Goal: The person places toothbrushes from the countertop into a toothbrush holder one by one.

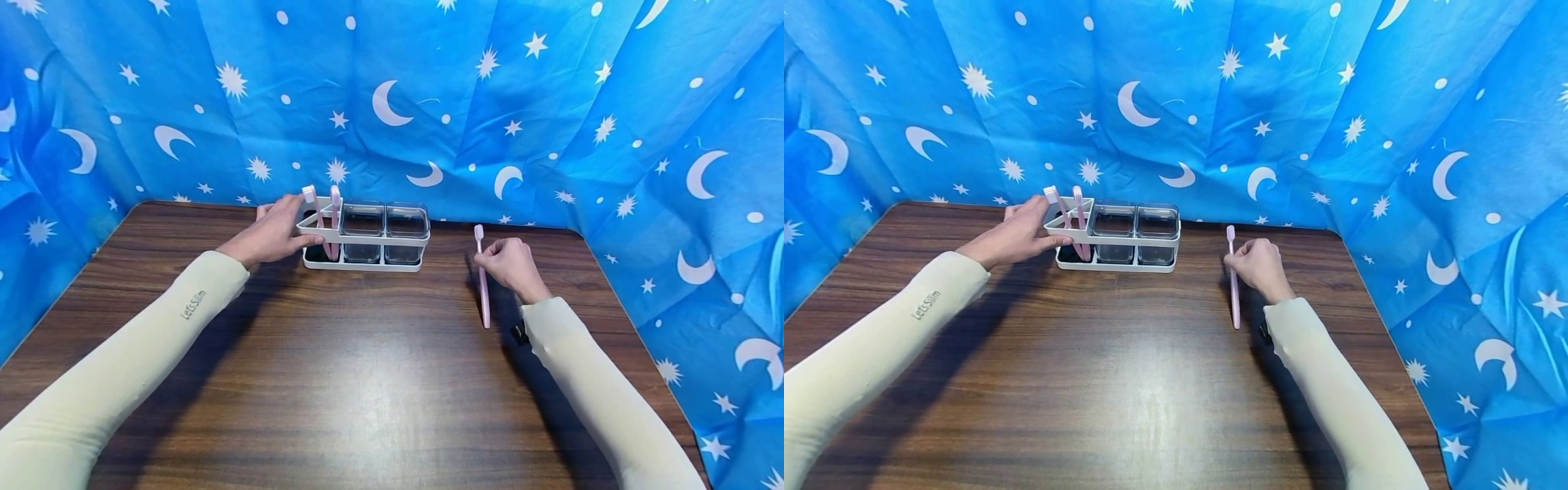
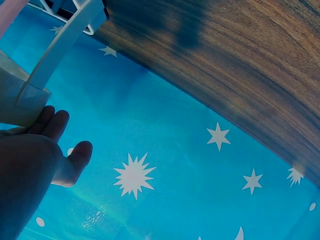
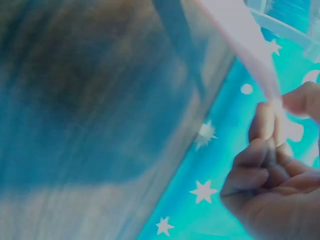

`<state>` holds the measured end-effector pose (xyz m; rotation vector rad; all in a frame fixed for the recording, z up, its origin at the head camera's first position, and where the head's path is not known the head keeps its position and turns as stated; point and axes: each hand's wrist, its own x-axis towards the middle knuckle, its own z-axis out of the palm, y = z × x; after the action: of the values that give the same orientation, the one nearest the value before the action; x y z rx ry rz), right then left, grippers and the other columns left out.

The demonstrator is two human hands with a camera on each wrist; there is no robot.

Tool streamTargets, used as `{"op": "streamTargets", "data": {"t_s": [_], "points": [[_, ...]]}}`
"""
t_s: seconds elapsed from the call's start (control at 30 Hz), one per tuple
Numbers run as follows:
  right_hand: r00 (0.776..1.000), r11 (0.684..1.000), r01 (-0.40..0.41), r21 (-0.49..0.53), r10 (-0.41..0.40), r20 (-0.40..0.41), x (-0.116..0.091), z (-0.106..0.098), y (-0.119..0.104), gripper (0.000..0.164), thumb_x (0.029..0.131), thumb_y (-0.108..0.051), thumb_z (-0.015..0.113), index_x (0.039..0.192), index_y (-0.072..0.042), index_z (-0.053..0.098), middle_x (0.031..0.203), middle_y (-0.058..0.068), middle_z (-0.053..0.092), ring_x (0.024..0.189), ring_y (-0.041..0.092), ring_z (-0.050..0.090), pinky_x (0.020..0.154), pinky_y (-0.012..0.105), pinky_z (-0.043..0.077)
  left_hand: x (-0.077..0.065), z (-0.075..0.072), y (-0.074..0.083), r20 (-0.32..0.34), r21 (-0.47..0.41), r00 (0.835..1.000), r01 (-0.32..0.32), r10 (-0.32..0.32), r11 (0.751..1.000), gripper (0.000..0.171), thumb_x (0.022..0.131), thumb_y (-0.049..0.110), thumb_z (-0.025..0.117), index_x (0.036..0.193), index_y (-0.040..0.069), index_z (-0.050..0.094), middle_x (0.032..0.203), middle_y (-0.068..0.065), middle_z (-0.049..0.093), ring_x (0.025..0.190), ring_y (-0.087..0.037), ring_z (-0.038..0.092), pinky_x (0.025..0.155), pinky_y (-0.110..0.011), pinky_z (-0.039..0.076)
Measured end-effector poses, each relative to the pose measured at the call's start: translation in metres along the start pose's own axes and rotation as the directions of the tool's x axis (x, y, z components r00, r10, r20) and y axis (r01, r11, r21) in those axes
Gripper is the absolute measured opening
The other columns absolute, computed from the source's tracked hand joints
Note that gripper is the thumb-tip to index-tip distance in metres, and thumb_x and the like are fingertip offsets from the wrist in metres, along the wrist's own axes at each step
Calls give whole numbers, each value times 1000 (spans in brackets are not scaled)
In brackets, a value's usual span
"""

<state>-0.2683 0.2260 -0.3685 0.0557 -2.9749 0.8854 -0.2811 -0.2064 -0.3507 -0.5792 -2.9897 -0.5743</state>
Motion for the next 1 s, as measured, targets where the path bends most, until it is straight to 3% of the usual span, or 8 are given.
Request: {"op": "streamTargets", "data": {"t_s": [0.13,0.27,0.47,0.73,0.83,1.0], "points": [[989,992,116,58,-110,-102,1,-6,-7,16,82,-18,66,76,-4,65,71,7,62,65,21,52,54,29,41,0,0,0,-3,0,1000,-1,1,1000,89,86,53,62,145,-2,23,140,-22,36,129,-36,30,99,-55,17],[964,975,201,94,-180,-198,1,-13,-15,14,83,-17,66,77,-4,66,71,7,62,65,20,52,57,27,41,0,0,0,-3,1,1000,-3,3,1000,90,86,53,62,145,-2,24,140,-22,35,129,-36,30,99,-55,17],[929,948,282,147,-232,-288,-1,-22,-28,16,84,-20,67,78,-5,66,72,6,63,65,17,54,58,25,41,0,0,1,-7,-5,1000,-6,6,1000,88,85,52,63,144,-2,25,137,-22,38,127,-35,32,99,-55,16],[894,898,374,232,-282,-349,-2,-26,-41,15,85,-24,67,80,-11,64,72,1,61,64,16,53,56,24,42,-1,1,1,-13,-13,1000,-14,14,1000,86,85,51,64,143,-1,27,134,-21,41,122,-34,35,98,-55,17],[865,872,424,245,-309,-396,-2,-24,-46,14,85,-23,68,79,-10,64,72,0,61,65,15,53,57,23,42,-1,1,1,-18,-15,1000,-16,15,1000,86,85,51,64,143,0,27,133,-20,41,120,-33,36,98,-54,17],[787,820,526,226,-369,-495,-1,-19,-60,13,83,-17,69,79,-5,64,72,2,60,66,16,50,57,22,38,-1,0,1,-18,-11,1000,-13,12,1000,86,85,51,64,143,0,27,133,-20,41,120,-32,36,97,-54,18]]}}
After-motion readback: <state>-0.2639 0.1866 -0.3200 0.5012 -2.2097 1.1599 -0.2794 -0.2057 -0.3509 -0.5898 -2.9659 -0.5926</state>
